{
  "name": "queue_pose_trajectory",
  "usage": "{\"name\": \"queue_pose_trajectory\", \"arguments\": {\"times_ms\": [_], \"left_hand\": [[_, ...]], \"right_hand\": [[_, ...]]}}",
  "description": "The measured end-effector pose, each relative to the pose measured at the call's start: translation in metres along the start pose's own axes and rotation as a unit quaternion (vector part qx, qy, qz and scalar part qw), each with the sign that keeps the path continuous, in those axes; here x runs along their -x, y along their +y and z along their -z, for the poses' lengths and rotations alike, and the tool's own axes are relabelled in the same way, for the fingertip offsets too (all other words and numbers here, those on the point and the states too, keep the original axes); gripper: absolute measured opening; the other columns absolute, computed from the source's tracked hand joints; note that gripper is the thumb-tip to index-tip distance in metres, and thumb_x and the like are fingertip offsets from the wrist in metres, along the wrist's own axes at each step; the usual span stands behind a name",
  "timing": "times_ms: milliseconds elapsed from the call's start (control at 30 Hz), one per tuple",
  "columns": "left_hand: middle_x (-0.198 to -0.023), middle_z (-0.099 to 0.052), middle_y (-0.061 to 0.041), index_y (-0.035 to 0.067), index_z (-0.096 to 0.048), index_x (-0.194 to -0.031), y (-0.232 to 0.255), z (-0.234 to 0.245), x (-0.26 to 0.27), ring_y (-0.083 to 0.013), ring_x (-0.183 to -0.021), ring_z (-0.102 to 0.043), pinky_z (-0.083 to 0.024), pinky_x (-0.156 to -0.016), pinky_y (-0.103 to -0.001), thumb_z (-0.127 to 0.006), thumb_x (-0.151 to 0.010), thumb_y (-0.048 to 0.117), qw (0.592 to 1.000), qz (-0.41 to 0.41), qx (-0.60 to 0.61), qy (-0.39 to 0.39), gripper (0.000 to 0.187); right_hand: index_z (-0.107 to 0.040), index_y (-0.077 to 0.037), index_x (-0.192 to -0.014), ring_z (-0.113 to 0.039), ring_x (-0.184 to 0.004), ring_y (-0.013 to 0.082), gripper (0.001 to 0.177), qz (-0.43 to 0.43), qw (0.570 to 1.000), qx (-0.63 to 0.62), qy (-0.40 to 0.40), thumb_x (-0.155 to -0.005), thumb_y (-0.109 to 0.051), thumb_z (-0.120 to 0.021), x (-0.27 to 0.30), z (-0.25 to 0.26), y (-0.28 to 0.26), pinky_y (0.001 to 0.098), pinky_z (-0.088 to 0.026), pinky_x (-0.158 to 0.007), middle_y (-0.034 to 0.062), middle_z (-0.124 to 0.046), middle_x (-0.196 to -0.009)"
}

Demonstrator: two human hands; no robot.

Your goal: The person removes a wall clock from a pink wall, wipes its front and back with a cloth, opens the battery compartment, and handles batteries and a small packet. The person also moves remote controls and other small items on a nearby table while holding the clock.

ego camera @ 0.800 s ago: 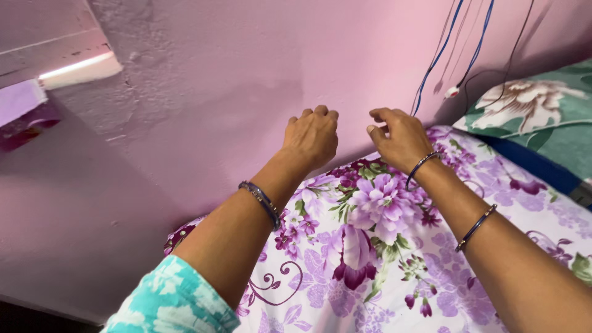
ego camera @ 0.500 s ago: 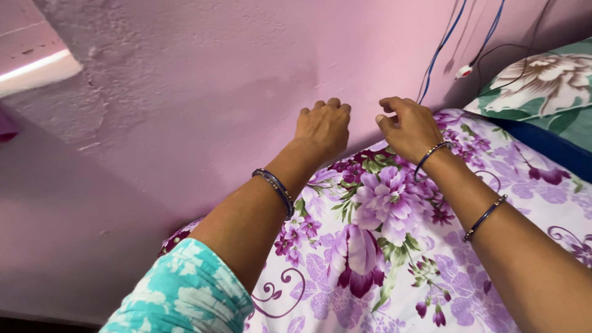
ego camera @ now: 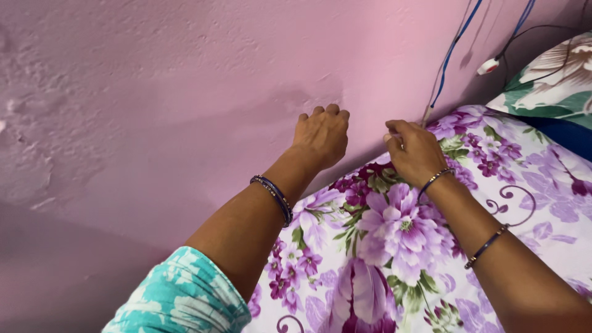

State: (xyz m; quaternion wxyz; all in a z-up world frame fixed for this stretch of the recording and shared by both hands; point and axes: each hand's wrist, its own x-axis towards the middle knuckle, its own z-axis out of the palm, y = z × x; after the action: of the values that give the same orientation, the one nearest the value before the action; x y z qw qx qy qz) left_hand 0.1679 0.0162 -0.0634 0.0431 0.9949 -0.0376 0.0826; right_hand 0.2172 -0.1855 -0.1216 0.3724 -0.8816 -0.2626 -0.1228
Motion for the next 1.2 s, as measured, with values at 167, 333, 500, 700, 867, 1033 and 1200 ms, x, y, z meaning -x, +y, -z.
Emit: {"name": "queue_pose_trajectory", "arguments": {"times_ms": [167, 333, 500, 700, 867, 1033, 1200], "left_hand": [[-0.122, -0.063, -0.013, 0.006, -0.066, -0.111, -0.011, 0.007, -0.023, -0.0327, -0.118, -0.058, -0.046, -0.095, -0.054, -0.060, -0.086, 0.008, 0.999, -0.019, -0.035, 0.006, 0.027], [-0.127, -0.061, -0.012, 0.006, -0.066, -0.114, -0.028, 0.015, -0.034, -0.0317, -0.126, -0.055, -0.044, -0.100, -0.051, -0.062, -0.085, 0.010, 0.996, -0.034, -0.076, 0.019, 0.029], [-0.138, -0.054, -0.020, -0.002, -0.058, -0.133, -0.044, 0.013, -0.046, -0.0347, -0.125, -0.054, -0.038, -0.107, -0.049, -0.064, -0.083, 0.018, 0.969, -0.053, -0.207, 0.124, 0.055], [-0.140, -0.053, -0.024, -0.004, -0.058, -0.133, -0.036, 0.010, -0.048, -0.0403, -0.125, -0.056, -0.036, -0.104, -0.052, -0.064, -0.079, 0.025, 0.959, -0.048, -0.250, 0.123, 0.062], [-0.102, -0.070, -0.014, 0.005, -0.072, -0.100, -0.035, 0.016, -0.057, -0.0295, -0.095, -0.069, -0.045, -0.099, -0.050, -0.069, -0.078, 0.012, 0.984, 0.021, -0.086, 0.152, 0.023], [-0.080, -0.071, -0.009, 0.008, -0.072, -0.084, -0.002, 0.015, -0.097, -0.0246, -0.067, -0.070, -0.051, -0.063, -0.041, -0.071, -0.079, 0.010, 0.960, 0.043, 0.034, 0.273, 0.005], [-0.082, -0.072, -0.010, 0.009, -0.070, -0.079, 0.019, 0.001, -0.114, -0.0289, -0.071, -0.073, -0.055, -0.064, -0.042, -0.071, -0.072, 0.013, 0.950, 0.010, 0.179, 0.256, 0.008]], "right_hand": [[-0.066, 0.000, -0.125, -0.070, -0.100, 0.0371, 0.035, -0.023, 1.000, 0.003, -0.008, -0.096, -0.019, -0.061, -0.014, 0.001, 0.013, 0.0455, -0.054, -0.090, 0.0230, -0.071, -0.112], [-0.065, 0.001, -0.126, -0.070, -0.101, 0.0378, 0.037, -0.011, 0.999, 0.034, -0.017, -0.096, -0.020, -0.061, -0.031, 0.010, 0.006, 0.0460, -0.054, -0.090, 0.0233, -0.070, -0.114], [-0.063, 0.000, -0.129, -0.070, -0.097, 0.0367, 0.039, -0.026, 0.996, 0.077, -0.025, -0.097, -0.022, -0.061, -0.049, 0.012, -0.013, 0.0466, -0.053, -0.089, 0.0226, -0.069, -0.117], [-0.058, 0.000, -0.134, -0.071, -0.094, 0.0317, 0.044, -0.041, 0.998, 0.043, -0.004, -0.095, -0.020, -0.062, -0.060, -0.013, -0.025, 0.0446, -0.054, -0.087, 0.0217, -0.067, -0.121], [-0.057, -0.001, -0.136, -0.071, -0.090, 0.0319, 0.047, -0.064, 0.995, 0.072, 0.002, -0.093, -0.020, -0.063, -0.068, -0.016, -0.030, 0.0448, -0.055, -0.083, 0.0219, -0.067, -0.120], [-0.059, -0.003, -0.136, -0.070, -0.094, 0.0360, 0.046, -0.064, 0.988, 0.137, 0.019, -0.092, -0.017, -0.063, -0.073, -0.006, -0.035, 0.0461, -0.055, -0.085, 0.0231, -0.069, -0.113], [-0.061, -0.004, -0.132, -0.068, -0.104, 0.0386, 0.042, -0.081, 0.983, 0.163, 0.023, -0.091, -0.012, -0.059, -0.067, 0.004, -0.026, 0.0448, -0.055, -0.090, 0.0235, -0.068, -0.119]]}}
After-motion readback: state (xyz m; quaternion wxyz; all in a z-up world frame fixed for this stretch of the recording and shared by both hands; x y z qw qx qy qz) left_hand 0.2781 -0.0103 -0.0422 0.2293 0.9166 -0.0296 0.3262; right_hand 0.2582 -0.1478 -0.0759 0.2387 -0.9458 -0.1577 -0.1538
